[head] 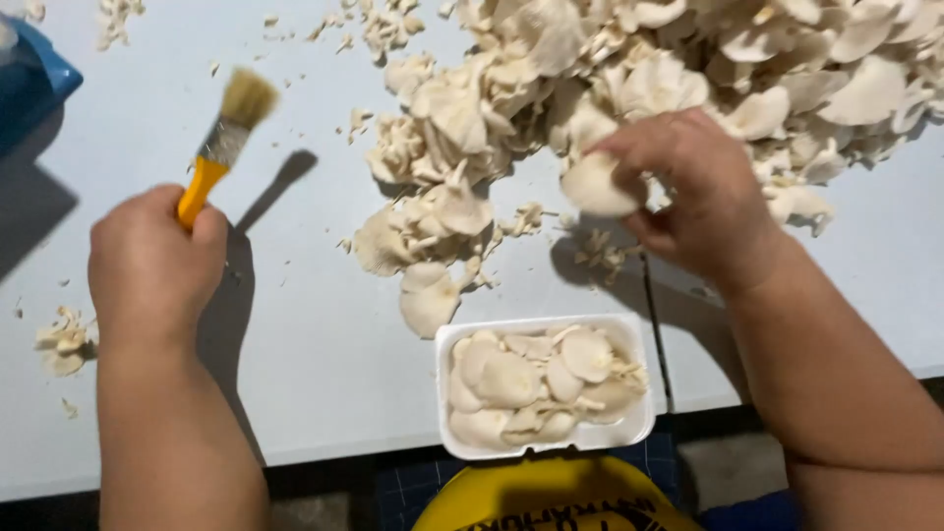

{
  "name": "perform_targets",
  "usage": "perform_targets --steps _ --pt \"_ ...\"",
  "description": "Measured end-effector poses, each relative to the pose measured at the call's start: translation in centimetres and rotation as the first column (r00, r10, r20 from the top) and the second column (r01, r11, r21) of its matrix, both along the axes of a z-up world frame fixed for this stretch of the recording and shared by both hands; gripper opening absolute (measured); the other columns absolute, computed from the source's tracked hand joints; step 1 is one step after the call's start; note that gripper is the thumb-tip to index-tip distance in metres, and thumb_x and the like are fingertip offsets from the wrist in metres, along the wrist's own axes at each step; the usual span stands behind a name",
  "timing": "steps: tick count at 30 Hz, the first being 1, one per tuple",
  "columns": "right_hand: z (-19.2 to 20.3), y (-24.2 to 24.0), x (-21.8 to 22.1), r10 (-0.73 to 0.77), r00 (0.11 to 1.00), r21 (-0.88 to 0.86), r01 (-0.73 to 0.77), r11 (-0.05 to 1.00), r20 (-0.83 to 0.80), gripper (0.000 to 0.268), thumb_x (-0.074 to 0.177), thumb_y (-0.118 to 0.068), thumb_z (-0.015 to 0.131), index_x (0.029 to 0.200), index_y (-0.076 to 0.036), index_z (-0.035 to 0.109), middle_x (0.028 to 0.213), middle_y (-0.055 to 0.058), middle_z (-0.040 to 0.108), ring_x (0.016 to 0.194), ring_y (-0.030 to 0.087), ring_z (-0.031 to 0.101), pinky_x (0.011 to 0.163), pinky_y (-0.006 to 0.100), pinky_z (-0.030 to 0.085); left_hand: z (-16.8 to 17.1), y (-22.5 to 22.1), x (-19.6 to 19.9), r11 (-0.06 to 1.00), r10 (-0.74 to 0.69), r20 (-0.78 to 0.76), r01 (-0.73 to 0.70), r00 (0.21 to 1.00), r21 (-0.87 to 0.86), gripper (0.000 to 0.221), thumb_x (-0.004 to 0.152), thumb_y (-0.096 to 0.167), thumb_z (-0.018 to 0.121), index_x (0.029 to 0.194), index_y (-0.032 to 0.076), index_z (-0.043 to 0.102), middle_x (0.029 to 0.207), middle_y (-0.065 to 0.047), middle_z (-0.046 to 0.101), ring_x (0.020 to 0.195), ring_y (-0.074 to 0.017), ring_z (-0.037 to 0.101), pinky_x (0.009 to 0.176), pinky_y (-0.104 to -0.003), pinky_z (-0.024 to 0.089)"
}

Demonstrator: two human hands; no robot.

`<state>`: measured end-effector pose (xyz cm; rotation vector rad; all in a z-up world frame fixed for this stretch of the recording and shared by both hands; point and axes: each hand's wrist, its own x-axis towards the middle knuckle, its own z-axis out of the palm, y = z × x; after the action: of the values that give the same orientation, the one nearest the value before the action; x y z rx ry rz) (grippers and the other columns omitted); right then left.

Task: Cleaning oyster mushrooms with a brush and packing them into foam trays for sale.

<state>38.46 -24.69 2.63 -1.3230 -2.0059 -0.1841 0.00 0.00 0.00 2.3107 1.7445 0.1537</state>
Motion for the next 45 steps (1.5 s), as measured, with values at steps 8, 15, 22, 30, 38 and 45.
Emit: perform_targets --steps 8,15,22,30,38,45 --pt "0.3 -0.5 0.0 -0.029 0.992 0.024 0.026 0.999 0.12 0.029 0.093 0.01 0.078 0.102 -0.008 0.058 0.094 0.011 0.069 0.088 0.026 0.066 0.075 0.037 0.048 3.5 -3.3 3.1 0.971 0.001 -0.144 -0.036 0.99 -0.237 0.023 0.091 0.026 0.051 0.092 0.012 0.068 0.081 -0.017 0.066 0.077 -0.0382 0.06 0.063 -0.05 0.044" --pt "0.1 -0.1 -1.2 -0.01 0.999 -0.303 -0.001 0.953 -0.032 0.028 0.085 -0.003 0.082 0.109 -0.007 0.069 0.11 0.013 0.073 0.099 0.023 0.072 0.085 0.031 0.062 4.6 -6.0 4.7 0.794 -0.32 0.062 0.303 0.945 -0.527 0.024 0.088 0.021 0.057 0.068 0.008 0.058 0.061 -0.006 0.053 0.06 -0.0182 0.046 0.059 -0.035 0.036" --pt "1.0 -0.3 -2.4 -0.009 0.96 -0.339 -0.09 0.936 -0.28 0.022 0.089 0.002 0.076 0.109 -0.004 0.071 0.111 0.015 0.075 0.106 0.026 0.074 0.099 0.036 0.06 12.1 -9.0 8.5 0.84 -0.425 -0.243 0.279 0.872 -0.466 0.029 0.093 0.026 0.051 0.072 0.011 0.062 0.07 -0.006 0.06 0.063 -0.02 0.053 0.056 -0.036 0.034" --pt "0.5 -0.8 -1.8 0.095 0.883 -0.179 -0.197 0.964 -0.46 0.012 0.091 -0.001 0.072 0.102 -0.006 0.071 0.106 0.012 0.075 0.102 0.021 0.074 0.098 0.03 0.064 10.5 -8.7 9.8 0.809 -0.494 -0.288 0.313 0.82 -0.497 0.027 0.091 0.029 0.051 0.092 0.016 0.074 0.089 -0.008 0.072 0.084 -0.0289 0.067 0.066 -0.043 0.049" --pt "1.3 0.5 -3.7 0.179 0.956 -0.247 -0.236 0.94 -0.231 0.011 0.089 -0.003 0.077 0.097 -0.007 0.071 0.091 0.006 0.074 0.086 0.018 0.073 0.081 0.032 0.059 8.3 -7.2 7.8 0.747 -0.57 -0.161 0.426 0.806 -0.51 0.024 0.087 0.03 0.054 0.08 0.014 0.07 0.072 -0.005 0.068 0.068 -0.0233 0.062 0.06 -0.04 0.043" --pt "1.9 -1.3 -3.4 0.18 0.958 -0.274 -0.239 0.932 -0.224 0.008 0.092 -0.002 0.075 0.097 -0.004 0.069 0.093 0.012 0.075 0.088 0.021 0.075 0.082 0.03 0.064 9.7 -7.4 7.9 0.793 -0.44 -0.219 0.262 0.871 -0.55 0.025 0.095 0.029 0.057 0.093 0.018 0.08 0.076 -0.004 0.073 0.066 -0.0194 0.061 0.062 -0.034 0.044"
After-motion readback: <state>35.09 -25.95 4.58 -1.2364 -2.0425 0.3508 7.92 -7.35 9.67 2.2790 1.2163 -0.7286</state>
